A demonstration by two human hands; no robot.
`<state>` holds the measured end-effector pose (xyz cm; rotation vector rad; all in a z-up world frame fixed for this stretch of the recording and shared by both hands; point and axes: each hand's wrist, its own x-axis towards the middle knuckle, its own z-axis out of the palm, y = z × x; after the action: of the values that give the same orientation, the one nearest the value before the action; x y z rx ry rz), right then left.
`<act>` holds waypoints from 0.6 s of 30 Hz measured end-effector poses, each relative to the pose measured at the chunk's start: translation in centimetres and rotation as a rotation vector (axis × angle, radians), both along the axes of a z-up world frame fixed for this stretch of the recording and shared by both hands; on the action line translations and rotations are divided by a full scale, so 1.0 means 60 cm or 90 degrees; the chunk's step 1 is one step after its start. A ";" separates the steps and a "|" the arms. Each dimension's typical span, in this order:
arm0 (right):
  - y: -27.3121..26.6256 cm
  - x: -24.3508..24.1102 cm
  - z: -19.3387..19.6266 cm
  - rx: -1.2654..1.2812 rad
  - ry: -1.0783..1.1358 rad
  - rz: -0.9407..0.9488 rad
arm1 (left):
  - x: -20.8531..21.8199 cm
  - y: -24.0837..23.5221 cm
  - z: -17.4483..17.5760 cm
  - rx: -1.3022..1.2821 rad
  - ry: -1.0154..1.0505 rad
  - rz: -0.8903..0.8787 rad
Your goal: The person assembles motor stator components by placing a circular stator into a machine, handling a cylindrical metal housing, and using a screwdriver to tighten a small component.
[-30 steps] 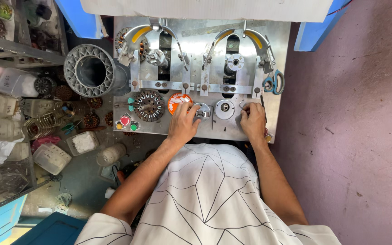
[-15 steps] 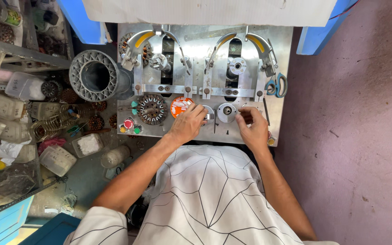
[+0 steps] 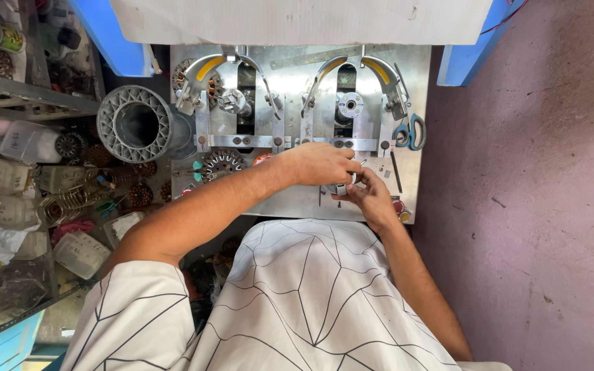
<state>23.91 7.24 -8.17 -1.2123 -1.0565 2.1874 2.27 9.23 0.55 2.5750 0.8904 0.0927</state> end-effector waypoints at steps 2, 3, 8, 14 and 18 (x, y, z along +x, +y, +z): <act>-0.012 -0.004 -0.023 -0.001 0.025 -0.041 | 0.004 0.001 -0.011 -0.010 -0.006 -0.016; -0.018 -0.005 -0.030 0.002 0.016 -0.057 | 0.005 0.001 -0.016 -0.014 -0.009 -0.008; -0.025 -0.018 -0.029 0.010 0.007 -0.116 | -0.009 0.002 -0.030 -0.064 -0.062 0.036; -0.013 -0.026 0.020 0.073 -0.247 -0.065 | -0.069 -0.059 -0.046 -0.021 -0.261 0.431; -0.044 0.006 0.036 0.233 -0.387 0.009 | -0.036 -0.139 -0.090 -0.175 -0.146 0.649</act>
<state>24.28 4.61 -5.98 -1.7243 -1.6124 1.5492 0.10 0.90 -4.87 1.5972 1.8553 0.4933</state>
